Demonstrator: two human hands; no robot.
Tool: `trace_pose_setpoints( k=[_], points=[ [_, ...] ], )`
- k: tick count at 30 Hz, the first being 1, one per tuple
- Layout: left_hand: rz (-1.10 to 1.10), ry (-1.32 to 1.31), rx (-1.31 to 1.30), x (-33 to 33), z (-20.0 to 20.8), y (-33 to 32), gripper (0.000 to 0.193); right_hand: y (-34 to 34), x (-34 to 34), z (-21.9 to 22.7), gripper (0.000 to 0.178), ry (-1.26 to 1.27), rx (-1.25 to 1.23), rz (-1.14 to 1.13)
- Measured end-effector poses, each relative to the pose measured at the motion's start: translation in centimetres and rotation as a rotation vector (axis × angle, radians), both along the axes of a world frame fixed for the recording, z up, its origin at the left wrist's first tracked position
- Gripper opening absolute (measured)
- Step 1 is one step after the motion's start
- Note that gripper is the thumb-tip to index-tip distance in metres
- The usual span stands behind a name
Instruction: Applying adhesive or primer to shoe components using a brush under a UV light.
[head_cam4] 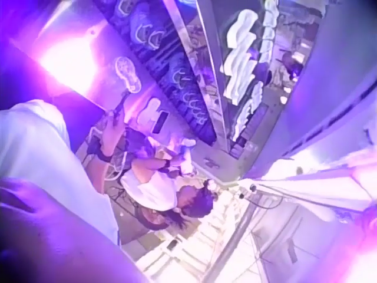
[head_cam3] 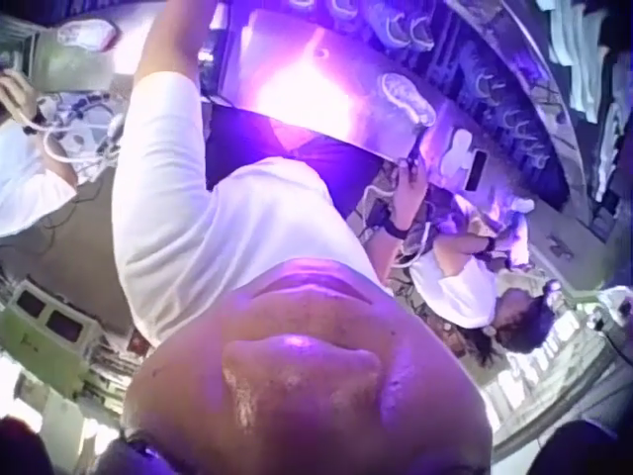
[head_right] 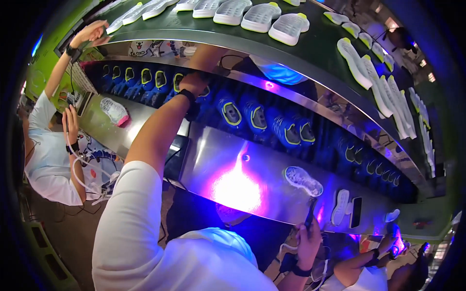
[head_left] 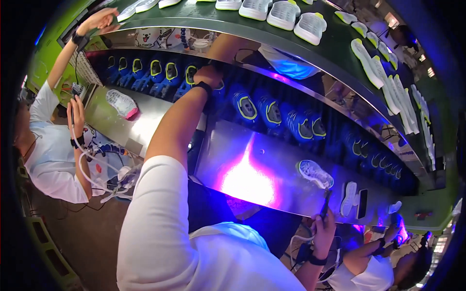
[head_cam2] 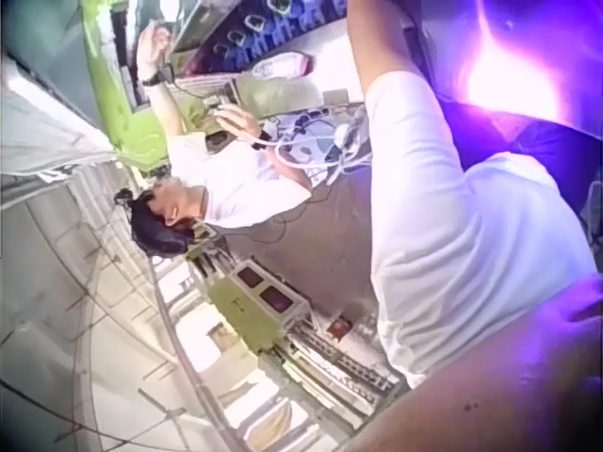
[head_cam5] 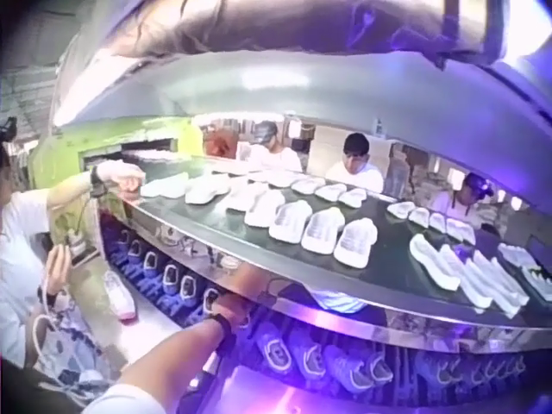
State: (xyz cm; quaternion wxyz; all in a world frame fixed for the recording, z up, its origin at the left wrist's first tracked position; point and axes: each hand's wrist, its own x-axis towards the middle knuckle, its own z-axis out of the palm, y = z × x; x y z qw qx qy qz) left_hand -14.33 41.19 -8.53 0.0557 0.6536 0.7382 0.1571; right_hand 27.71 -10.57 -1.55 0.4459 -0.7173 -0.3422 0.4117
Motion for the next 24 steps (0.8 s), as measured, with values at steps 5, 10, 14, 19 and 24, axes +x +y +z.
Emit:
trace_pose_setpoints(
  k=[5, 10, 14, 19, 24],
  points=[
    [-0.127, 0.226, 0.437, 1.7, 1.0, -2.7, 0.046, 0.7, -0.2, -1.2, 0.046, 0.048, -0.028, -0.017],
    [-0.523, 0.041, 0.234, 9.2, 2.4, -12.3, 0.090, 3.3, -1.0, -1.2, 0.043, 0.051, -0.014, 0.041],
    [-0.503, 0.036, 0.002, 10.6, 1.9, -13.3, 0.091, 4.5, -2.1, -0.3, 0.042, 0.076, 0.079, 0.073],
    [-0.525, -0.055, 0.072, 10.0, 2.1, -14.0, 0.087, 2.6, -1.3, -0.8, 0.044, 0.054, 0.098, 0.044],
    [-0.509, -0.052, 0.223, 10.1, 3.0, -11.0, 0.094, 0.3, 0.3, -1.3, 0.047, 0.050, 0.000, -0.017]
  ],
)
